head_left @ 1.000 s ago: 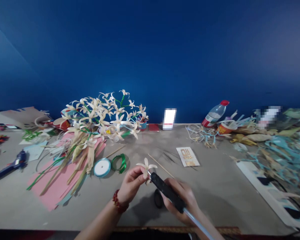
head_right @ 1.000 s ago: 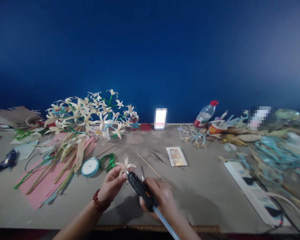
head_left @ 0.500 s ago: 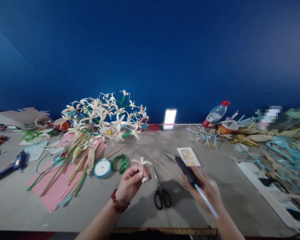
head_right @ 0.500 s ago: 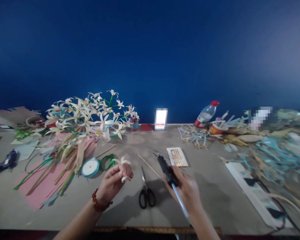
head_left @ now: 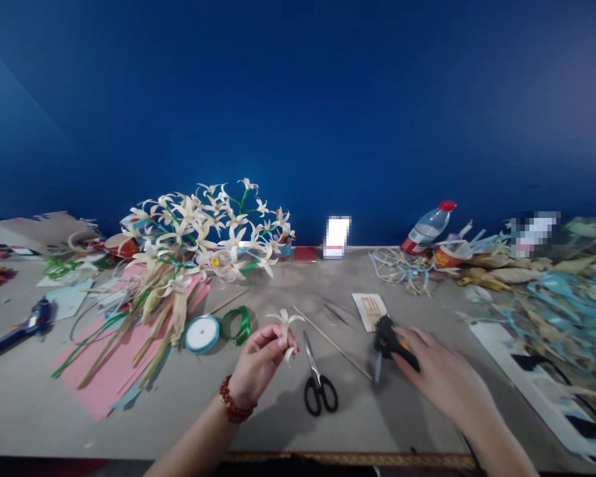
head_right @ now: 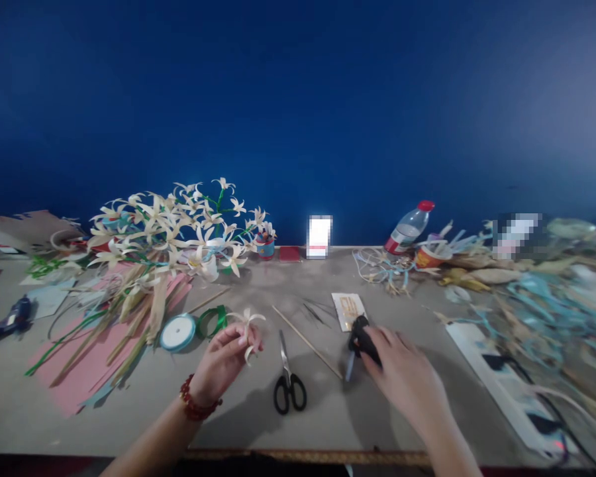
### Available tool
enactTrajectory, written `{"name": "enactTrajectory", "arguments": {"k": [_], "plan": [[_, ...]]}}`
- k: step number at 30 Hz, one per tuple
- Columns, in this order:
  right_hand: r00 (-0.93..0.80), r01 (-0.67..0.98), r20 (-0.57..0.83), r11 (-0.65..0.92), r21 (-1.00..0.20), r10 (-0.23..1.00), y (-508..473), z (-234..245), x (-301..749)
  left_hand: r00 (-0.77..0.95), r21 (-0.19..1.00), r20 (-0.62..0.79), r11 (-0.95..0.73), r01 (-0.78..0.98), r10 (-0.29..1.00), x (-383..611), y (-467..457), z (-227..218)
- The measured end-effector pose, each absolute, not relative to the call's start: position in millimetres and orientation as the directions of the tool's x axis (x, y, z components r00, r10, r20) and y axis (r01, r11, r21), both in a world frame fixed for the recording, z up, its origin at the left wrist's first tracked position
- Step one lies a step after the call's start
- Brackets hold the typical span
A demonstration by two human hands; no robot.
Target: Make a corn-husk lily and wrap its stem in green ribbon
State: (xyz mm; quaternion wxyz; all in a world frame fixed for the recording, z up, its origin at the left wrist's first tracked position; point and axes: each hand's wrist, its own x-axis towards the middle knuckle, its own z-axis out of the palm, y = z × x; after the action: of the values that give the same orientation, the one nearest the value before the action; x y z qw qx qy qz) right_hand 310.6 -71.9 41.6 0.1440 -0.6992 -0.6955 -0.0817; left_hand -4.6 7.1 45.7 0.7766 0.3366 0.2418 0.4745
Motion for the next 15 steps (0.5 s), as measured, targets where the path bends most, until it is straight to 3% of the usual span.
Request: {"name": "enactTrajectory", "arguments": {"k": [3, 5, 8, 15], "plan": [[-0.230, 0.905, 0.523, 0.378, -0.194, 0.820, -71.5, 76.3, 255.8, 0.425, 0.749, -0.098, 0.348, -0.564, 0.900, 0.5, 5.3, 44.8], [-0.416, 0.772, 0.609, 0.617, -0.155, 0.675, -65.5, 91.4, 218.7, 0.427, 0.737, -0.114, 0.365, -0.569, 0.897, 4.2, 3.1, 45.0], [-0.510, 0.696, 0.614, 0.708, -0.117, 0.603, -52.1, 99.5, 181.5, 0.427, 0.712, -0.137, 0.388, -0.585, 0.894, 7.1, -0.4, 47.2], [-0.519, 0.699, 0.643, 0.713, -0.060, 0.563, -38.0, 94.3, 168.8, 0.408, 0.701, -0.163, 0.397, -0.593, 0.898, 3.4, -5.2, 50.6]]}}
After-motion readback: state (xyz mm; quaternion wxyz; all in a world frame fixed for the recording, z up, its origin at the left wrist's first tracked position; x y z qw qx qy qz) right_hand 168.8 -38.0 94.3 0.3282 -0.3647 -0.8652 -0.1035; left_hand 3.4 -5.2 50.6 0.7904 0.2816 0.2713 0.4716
